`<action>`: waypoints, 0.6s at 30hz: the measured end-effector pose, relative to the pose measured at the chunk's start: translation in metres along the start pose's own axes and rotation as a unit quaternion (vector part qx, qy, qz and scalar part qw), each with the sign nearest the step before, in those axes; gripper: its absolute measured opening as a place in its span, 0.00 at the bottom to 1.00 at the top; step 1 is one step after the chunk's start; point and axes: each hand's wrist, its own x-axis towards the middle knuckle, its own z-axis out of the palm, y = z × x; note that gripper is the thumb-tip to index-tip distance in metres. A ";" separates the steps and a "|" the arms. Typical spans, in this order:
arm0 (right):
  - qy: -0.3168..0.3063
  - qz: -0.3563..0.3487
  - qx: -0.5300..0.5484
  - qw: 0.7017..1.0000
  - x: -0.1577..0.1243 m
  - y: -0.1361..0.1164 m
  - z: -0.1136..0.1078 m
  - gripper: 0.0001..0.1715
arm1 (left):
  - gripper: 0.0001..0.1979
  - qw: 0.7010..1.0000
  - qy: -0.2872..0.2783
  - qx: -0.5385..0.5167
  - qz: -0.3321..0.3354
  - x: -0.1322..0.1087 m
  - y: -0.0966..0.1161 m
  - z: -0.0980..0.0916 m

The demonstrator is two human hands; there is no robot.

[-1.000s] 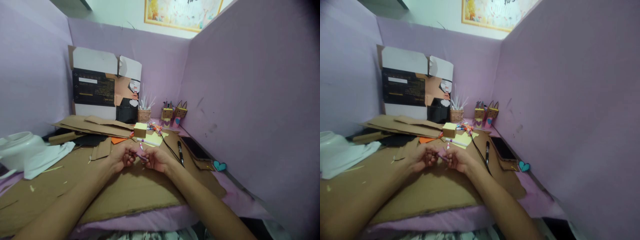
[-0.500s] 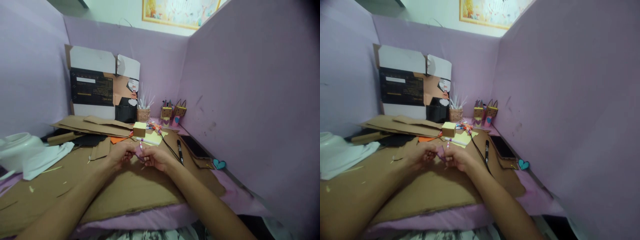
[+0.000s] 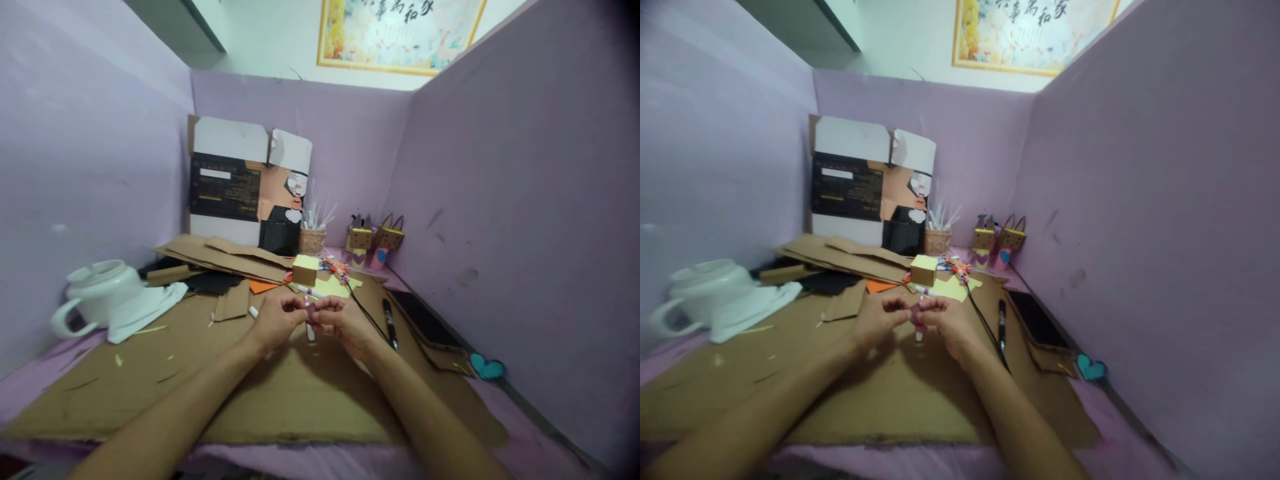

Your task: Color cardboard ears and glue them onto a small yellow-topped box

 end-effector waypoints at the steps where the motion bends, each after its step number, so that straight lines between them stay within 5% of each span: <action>1: 0.000 -0.001 -0.003 1.000 0.000 0.001 0.000 0.14 | 0.04 1.000 -0.001 -0.002 -0.002 0.000 -0.002 0.001; 8: 0.059 0.005 -0.031 0.998 0.007 0.000 -0.007 0.11 | 0.05 0.998 -0.021 0.054 0.029 0.003 -0.006 -0.002; 15: 0.201 -0.120 0.092 0.968 0.023 -0.015 -0.034 0.14 | 0.07 0.972 0.217 -0.053 -0.073 0.028 0.006 -0.064; 18: 0.242 -0.192 0.128 0.942 0.026 -0.023 -0.046 0.14 | 0.09 0.955 0.248 -0.116 -0.111 0.036 0.011 -0.084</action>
